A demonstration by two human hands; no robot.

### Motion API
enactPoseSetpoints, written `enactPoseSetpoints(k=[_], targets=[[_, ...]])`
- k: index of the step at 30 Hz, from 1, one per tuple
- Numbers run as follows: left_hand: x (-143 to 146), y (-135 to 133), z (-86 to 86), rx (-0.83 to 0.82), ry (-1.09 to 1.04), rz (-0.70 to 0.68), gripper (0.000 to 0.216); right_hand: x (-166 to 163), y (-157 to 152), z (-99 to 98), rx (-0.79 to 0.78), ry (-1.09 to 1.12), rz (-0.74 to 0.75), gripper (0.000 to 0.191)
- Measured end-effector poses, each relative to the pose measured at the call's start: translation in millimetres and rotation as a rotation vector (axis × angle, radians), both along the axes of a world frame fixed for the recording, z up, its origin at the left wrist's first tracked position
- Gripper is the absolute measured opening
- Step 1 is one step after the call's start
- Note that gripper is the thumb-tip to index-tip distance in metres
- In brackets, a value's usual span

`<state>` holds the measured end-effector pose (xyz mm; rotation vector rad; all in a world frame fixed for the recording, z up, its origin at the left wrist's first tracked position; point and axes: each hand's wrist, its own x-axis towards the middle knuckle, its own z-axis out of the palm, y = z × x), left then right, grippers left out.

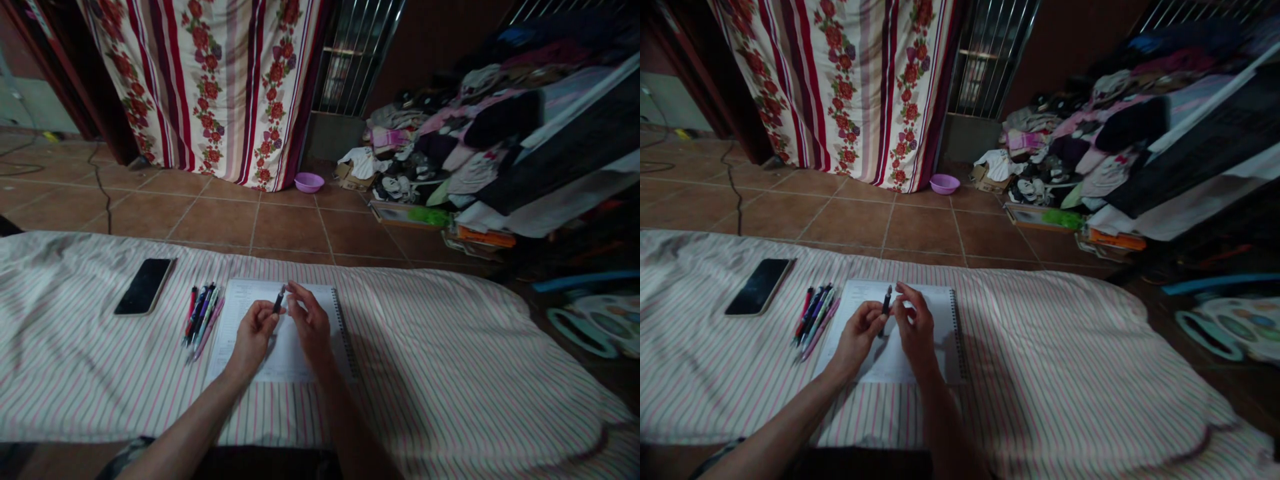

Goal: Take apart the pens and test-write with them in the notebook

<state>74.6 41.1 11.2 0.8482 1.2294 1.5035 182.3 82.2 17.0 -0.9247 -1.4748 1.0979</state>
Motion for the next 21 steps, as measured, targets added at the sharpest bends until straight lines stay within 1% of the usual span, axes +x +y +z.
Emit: enactPoseSetpoints(k=[3, 6, 9, 11, 14, 21], targets=[[1.9, 0.2, -1.3, 0.006, -0.043, 0.0, 0.018, 0.2, 0.4, -0.3, 0.068, -0.005, 0.035, 0.032], [3.0, 0.3, -2.4, 0.017, -0.054, -0.026, 0.017, 1.3, 0.9, 1.2, 0.099, -0.012, 0.063, 0.032], [3.4, 0.1, -4.1, 0.042, -0.041, -0.046, 0.015, 2.7, 2.6, 2.4, 0.136, -0.028, 0.052, 0.031], [3.6, -0.1, -6.0, 0.054, -0.02, -0.052, 0.021, 3.9, 4.1, 2.5, 0.154, -0.037, 0.038, 0.031], [4.2, -0.3, -9.6, 0.061, 0.033, -0.055, 0.03, 6.1, 5.3, 2.3, 0.146, -0.042, 0.036, 0.031], [6.0, 1.4, -14.4, 0.066, 0.064, -0.075, 0.024, 9.7, 3.4, 1.8, 0.085, -0.024, 0.032, 0.028]])
